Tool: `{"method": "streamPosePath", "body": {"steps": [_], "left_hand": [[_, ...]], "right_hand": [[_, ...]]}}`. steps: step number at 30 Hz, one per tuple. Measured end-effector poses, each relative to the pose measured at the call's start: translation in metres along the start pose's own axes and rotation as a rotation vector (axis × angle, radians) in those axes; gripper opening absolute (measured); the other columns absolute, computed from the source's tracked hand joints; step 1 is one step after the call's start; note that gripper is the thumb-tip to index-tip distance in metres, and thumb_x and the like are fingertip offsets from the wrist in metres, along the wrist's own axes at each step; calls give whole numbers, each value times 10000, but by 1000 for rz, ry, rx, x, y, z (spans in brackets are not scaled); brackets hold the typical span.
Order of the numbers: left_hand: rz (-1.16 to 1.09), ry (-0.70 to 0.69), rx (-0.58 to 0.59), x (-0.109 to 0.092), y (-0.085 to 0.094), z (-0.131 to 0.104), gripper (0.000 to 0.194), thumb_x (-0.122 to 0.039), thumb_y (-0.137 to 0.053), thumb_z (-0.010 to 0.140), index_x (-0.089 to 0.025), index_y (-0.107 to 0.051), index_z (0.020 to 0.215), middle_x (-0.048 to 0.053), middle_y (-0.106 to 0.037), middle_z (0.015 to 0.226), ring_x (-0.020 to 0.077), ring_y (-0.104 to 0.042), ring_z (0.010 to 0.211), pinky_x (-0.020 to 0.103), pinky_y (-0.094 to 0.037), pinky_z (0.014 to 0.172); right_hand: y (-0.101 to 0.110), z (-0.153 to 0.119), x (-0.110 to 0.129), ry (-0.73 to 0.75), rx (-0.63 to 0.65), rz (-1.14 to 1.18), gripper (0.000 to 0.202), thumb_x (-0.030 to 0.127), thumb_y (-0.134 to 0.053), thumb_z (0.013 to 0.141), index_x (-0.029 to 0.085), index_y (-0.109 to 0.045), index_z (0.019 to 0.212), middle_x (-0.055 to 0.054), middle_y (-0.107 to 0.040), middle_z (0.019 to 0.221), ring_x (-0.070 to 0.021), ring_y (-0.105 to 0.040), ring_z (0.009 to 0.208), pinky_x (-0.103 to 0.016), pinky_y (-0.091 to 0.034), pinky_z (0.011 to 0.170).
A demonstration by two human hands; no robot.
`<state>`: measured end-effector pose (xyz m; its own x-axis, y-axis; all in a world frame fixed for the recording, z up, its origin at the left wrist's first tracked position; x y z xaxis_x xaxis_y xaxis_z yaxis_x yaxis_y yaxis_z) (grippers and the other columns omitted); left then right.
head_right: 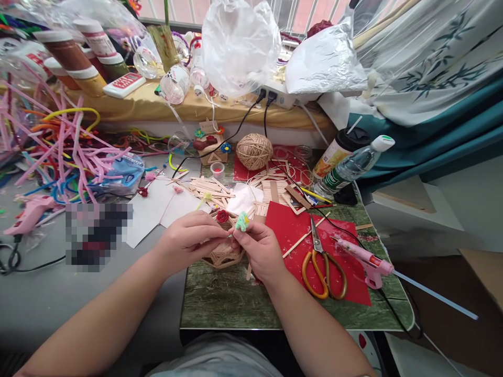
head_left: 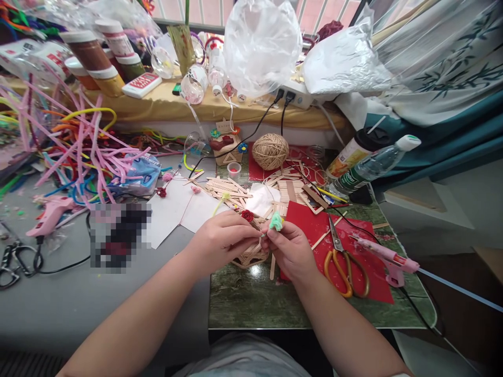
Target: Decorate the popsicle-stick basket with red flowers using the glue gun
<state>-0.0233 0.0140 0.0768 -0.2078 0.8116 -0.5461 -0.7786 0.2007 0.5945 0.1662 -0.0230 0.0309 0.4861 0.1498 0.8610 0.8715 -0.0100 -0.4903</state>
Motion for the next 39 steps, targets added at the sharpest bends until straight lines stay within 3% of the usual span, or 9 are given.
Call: {"method": "streamPosePath", "body": {"steps": [7, 11, 16, 20, 26, 31, 39], "left_hand": [[227, -259, -11, -8, 10, -2, 141, -176, -707, 978, -204, -734, 1113, 47, -803, 1003, 182, -694, 925, 339, -533, 810], [340, -358, -91, -14, 12, -5, 176, -159, -788, 911, -201, -753, 1078, 8, -772, 879, 171, -669, 841, 332, -512, 735], [198, -278, -85, -16, 11, 0, 249, -118, -741, 936, -168, -729, 1180, 46, -793, 986, 163, -697, 879, 329, -585, 811], [100, -133, -129, -16, 6, 3, 329, -126, -745, 937, -212, -700, 1251, 62, -799, 1060, 174, -718, 937, 343, -602, 864], [-8, 88, -244, -13, -2, -3, 213, -130, -818, 879, -191, -712, 1053, 21, -752, 859, 145, -699, 798, 285, -579, 743], [-55, -3, -205, -11, -4, -1, 303, -62, -777, 893, -198, -747, 1162, 63, -799, 1001, 169, -741, 922, 320, -605, 847], [-25, -70, -148, -9, -3, -3, 316, -77, -795, 878, -187, -741, 1169, 70, -806, 1010, 179, -743, 916, 335, -611, 858]], "right_hand": [[-7, -2, 4, -233, 151, 106, 257, 394, -926, 781, 186, -782, 828, 17, -658, 636, -85, -572, 489, -184, -480, 432], [-6, -3, 2, -244, 173, 110, 230, 352, -940, 770, 196, -777, 816, 1, -718, 729, -86, -619, 538, -179, -523, 475], [-8, -2, 3, -141, 173, 134, 215, 364, -936, 781, 237, -823, 911, -31, -772, 999, -109, -681, 724, -213, -591, 632], [-7, 0, 2, -72, 90, 112, 190, 347, -927, 796, 246, -825, 920, -2, -716, 855, -108, -645, 711, -216, -573, 656], [-8, -1, 1, 9, 97, 77, 150, 342, -915, 811, 246, -801, 827, 7, -679, 813, -115, -621, 670, -247, -560, 640], [-8, -2, 1, 44, 85, 29, 160, 359, -916, 807, 250, -802, 829, 3, -683, 784, -133, -619, 673, -263, -558, 625], [-7, -3, 1, 65, 29, -41, 195, 339, -955, 747, 233, -805, 812, 4, -692, 764, -120, -617, 648, -243, -542, 602]]}}
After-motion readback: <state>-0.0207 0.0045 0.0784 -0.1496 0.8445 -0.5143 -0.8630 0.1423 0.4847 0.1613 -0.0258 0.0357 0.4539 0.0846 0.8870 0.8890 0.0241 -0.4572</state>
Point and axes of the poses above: each hand's wrist, its own z-axis towards the middle knuckle, its own y-axis out of the back of the hand, x = y × z, the point moved 2 cm from there along z, towards the middle knuckle
